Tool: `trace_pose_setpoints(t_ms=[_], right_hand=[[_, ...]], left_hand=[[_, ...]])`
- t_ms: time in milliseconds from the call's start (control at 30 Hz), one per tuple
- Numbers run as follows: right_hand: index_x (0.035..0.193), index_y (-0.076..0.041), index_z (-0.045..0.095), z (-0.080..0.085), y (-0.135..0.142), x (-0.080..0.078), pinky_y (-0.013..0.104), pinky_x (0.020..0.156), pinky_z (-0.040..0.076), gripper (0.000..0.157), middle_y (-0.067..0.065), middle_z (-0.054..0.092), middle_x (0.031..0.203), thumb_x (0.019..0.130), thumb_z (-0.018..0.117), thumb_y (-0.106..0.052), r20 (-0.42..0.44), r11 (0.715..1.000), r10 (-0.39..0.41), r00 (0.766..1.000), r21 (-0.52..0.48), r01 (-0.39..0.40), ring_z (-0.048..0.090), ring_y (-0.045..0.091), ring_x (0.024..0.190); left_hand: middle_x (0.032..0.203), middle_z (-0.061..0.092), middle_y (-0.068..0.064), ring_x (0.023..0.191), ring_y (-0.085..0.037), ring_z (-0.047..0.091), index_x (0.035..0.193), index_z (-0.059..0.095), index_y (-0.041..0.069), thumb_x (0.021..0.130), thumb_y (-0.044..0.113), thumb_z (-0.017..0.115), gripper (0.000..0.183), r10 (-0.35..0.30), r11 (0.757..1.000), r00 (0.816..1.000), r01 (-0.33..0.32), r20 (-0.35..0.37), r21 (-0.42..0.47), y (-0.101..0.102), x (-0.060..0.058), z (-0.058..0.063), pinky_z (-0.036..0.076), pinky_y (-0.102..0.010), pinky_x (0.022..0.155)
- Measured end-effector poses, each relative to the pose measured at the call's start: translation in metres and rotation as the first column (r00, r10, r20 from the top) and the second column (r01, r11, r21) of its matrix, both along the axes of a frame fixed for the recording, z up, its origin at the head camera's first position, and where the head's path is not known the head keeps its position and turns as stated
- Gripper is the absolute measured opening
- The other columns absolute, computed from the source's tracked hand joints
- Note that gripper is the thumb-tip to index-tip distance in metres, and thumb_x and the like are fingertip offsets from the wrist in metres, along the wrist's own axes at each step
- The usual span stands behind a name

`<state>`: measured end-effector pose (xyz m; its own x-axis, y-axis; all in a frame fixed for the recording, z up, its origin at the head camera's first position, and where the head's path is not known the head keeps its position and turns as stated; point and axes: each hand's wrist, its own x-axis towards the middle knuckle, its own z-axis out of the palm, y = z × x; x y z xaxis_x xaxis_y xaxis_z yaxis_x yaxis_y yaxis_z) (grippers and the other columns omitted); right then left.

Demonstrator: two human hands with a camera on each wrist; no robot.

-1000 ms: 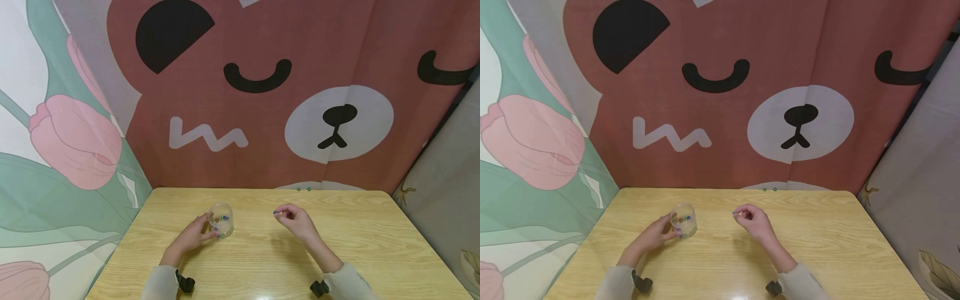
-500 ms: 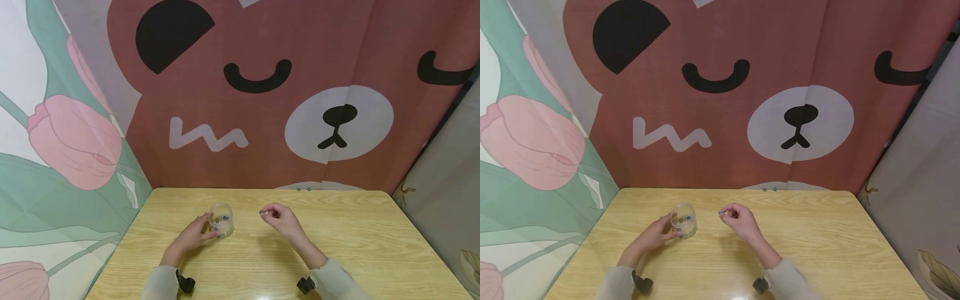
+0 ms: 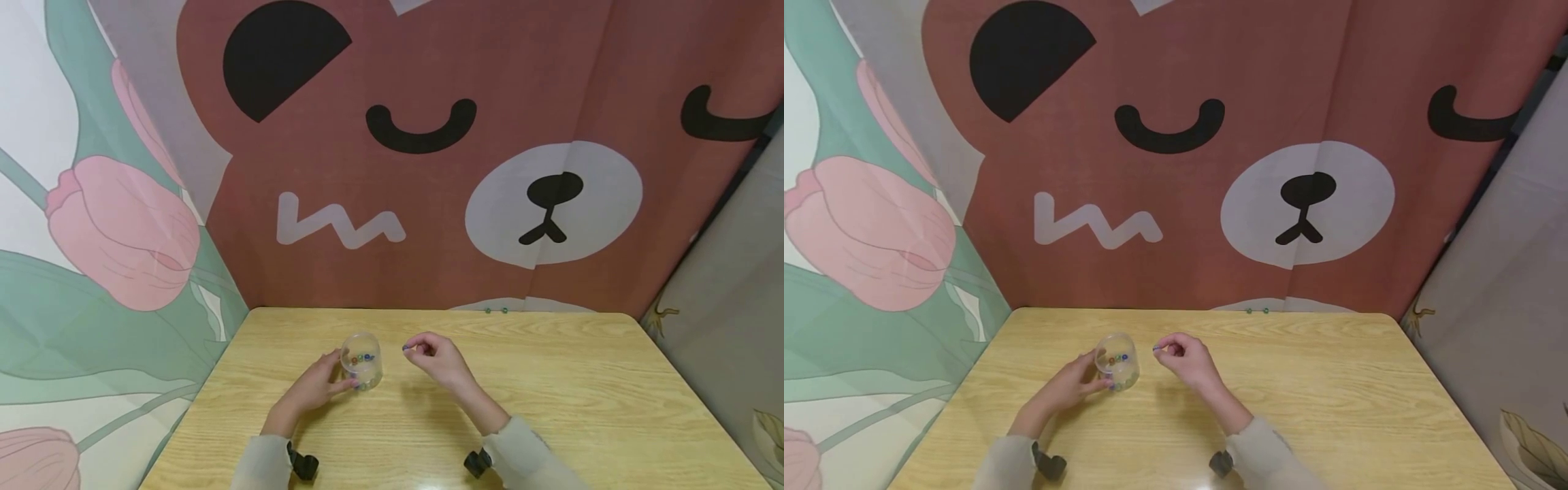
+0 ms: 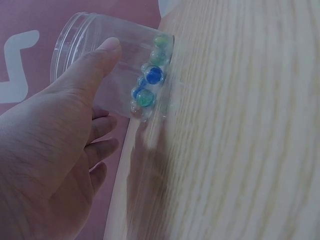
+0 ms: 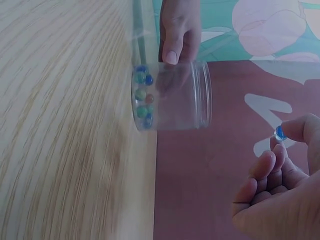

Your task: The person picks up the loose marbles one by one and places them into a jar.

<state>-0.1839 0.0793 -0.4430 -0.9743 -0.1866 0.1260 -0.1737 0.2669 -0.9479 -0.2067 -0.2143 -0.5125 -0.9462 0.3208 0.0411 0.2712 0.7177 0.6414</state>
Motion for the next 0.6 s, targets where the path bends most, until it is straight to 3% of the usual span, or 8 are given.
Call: trace_pose_setpoints(t_ms=[100, 400, 600], right_hand=[[0.098, -0.007, 0.073, -0.01, -0.007, -0.009, 0.023, 0.058, 0.04, 0.01, -0.001, 0.053, 0.074, 0.093, 0.075, -0.015, -0.013, 1.0, 0.01, 1.0, -0.012, -0.011, 0.045, 0.01, 0.064], [0.098, -0.004, 0.073, -0.017, -0.029, -0.018, 0.021, 0.056, 0.039, 0.011, 0.0, 0.055, 0.074, 0.092, 0.075, -0.012, -0.037, 0.999, 0.038, 0.999, -0.024, -0.039, 0.046, 0.01, 0.064], [0.099, -0.005, 0.073, -0.025, -0.044, -0.024, 0.022, 0.058, 0.041, 0.013, -0.001, 0.057, 0.076, 0.092, 0.075, -0.016, -0.036, 0.999, 0.043, 0.998, 0.011, -0.042, 0.048, 0.011, 0.066]], left_hand=[[0.159, 0.036, -0.023, 0.147, -0.049, 0.028, 0.158, 0.038, 0.013, 0.091, 0.049, 0.073, 0.083, 0.002, 1.0, 1.0, -0.002, 0.003, -0.007, -0.001, 0.0, 0.0, 0.023, -0.063, 0.119], [0.159, 0.037, -0.021, 0.147, -0.05, 0.028, 0.157, 0.041, 0.017, 0.091, 0.05, 0.073, 0.08, -0.001, 1.0, 1.0, 0.001, 0.006, 0.011, 0.0, -0.001, -0.001, 0.023, -0.068, 0.117], [0.159, 0.035, -0.024, 0.146, -0.051, 0.029, 0.156, 0.041, 0.014, 0.091, 0.05, 0.072, 0.081, -0.004, 1.0, 1.0, 0.004, 0.0, 0.0, 0.0, 0.0, 0.0, 0.025, -0.068, 0.116]])
